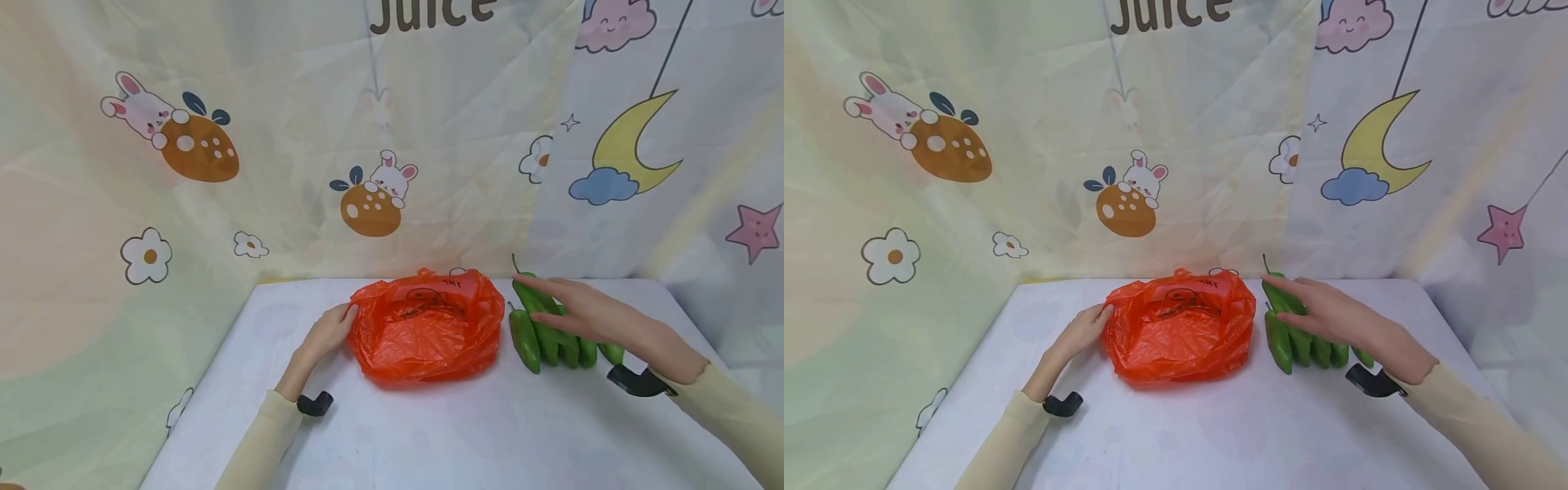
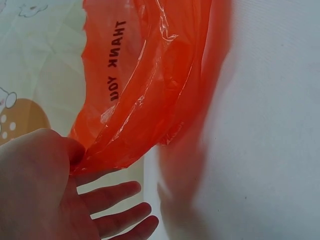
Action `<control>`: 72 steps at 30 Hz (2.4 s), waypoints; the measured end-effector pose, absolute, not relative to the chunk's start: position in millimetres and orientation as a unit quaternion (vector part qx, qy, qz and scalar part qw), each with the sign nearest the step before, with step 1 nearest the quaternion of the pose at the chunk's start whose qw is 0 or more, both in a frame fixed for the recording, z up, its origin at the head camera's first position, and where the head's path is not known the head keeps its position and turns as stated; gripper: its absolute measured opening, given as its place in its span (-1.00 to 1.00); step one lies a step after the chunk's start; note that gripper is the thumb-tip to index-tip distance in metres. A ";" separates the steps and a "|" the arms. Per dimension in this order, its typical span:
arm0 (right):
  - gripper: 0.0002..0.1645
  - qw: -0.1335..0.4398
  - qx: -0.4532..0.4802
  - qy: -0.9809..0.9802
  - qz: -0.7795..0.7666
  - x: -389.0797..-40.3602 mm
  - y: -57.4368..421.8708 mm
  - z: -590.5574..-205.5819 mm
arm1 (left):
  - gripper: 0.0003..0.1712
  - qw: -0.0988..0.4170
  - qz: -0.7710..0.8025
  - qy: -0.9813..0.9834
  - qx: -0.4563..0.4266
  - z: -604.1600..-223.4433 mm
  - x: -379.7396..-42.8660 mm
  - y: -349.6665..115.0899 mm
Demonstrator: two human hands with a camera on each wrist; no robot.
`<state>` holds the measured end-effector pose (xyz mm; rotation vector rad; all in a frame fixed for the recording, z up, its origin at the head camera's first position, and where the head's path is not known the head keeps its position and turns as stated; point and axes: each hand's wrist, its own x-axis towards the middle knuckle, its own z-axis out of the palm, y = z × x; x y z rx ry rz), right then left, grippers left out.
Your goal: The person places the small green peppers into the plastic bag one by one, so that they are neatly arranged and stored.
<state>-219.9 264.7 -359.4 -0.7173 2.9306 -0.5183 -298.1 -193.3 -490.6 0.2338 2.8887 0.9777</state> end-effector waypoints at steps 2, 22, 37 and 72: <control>-0.13 0.045 -0.240 0.956 -0.165 -220.2 260.1 -355.6 | -0.38 0.044 0.319 0.944 0.073 -491.3 -298.3 -193.3; -0.13 0.099 -0.271 0.943 -0.166 -230.6 207.7 -325.5 | -0.38 0.048 0.320 0.943 0.078 -490.7 -297.3 -192.3; -0.20 0.160 -0.274 0.926 -0.203 -258.4 173.3 -326.7 | -0.38 0.049 0.314 0.945 0.076 -488.7 -298.4 -193.1; -0.26 0.245 -0.205 0.940 -0.117 -282.1 65.0 -400.4 | -0.38 0.058 0.343 0.934 0.079 -490.3 -300.9 -187.3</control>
